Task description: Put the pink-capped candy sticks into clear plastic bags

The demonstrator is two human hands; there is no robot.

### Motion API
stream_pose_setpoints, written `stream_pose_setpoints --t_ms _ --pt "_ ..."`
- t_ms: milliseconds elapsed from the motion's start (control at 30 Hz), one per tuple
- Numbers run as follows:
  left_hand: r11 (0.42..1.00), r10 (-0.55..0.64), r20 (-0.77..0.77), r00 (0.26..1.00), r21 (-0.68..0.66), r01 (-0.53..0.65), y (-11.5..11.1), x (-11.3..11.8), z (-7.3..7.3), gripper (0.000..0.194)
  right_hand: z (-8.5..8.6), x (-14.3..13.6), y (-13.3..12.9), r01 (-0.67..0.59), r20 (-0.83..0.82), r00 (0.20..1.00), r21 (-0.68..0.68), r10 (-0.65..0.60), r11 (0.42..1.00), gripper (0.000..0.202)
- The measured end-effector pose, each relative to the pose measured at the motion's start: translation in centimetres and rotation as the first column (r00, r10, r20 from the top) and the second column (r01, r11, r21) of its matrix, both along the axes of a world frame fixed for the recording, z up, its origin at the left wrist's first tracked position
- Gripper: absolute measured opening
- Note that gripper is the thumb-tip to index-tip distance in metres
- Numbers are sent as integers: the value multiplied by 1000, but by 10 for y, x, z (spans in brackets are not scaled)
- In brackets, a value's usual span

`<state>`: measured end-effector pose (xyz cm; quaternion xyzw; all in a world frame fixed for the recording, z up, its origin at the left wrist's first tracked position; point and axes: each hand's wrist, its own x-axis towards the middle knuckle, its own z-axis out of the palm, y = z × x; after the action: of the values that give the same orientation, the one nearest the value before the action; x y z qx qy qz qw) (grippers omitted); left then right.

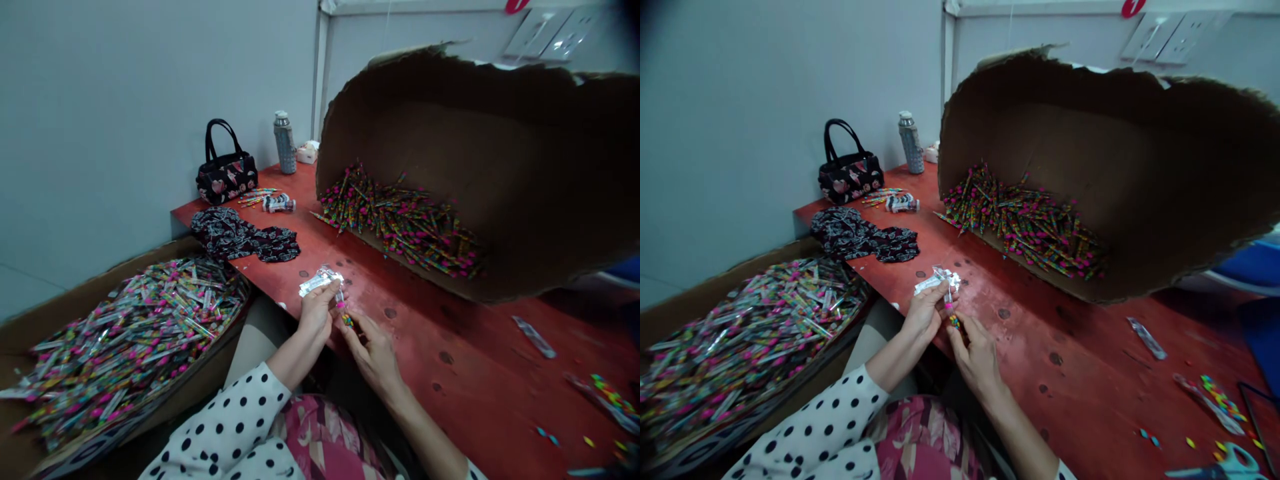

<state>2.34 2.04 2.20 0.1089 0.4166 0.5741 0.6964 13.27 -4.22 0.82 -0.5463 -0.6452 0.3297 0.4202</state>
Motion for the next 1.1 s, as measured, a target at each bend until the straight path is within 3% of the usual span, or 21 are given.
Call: stream_pose_setpoints --t_ms 167,400,500,600,700,867,1100 --pt "997 -9 15 1000 74 8 -5 2 2 26 -3 2 0 53 -29 998 -4 -53 999 28" --pt "982 -100 -103 990 152 115 -24 12 -8 23 -4 -1 4 133 -314 935 -129 -168 983 29" --pt "983 -107 -98 989 141 121 -26 13 -12 23 -4 -2 7 66 -493 851 -240 -180 968 32" --pt "985 -34 -73 997 165 45 -22 7 -12 22 -7 -2 4 -86 -639 750 -351 -170 933 38" --pt "981 41 -60 997 193 -29 -19 1 -12 23 -8 -3 -1 -145 -649 738 -418 -183 897 35" --pt "985 -71 -83 994 154 83 -28 3 -14 25 -4 -7 5 -43 -641 742 -340 -197 940 31" --pt "983 -101 -67 993 147 110 -31 4 -13 27 -6 -15 17 -44 -636 748 -330 -188 943 31"
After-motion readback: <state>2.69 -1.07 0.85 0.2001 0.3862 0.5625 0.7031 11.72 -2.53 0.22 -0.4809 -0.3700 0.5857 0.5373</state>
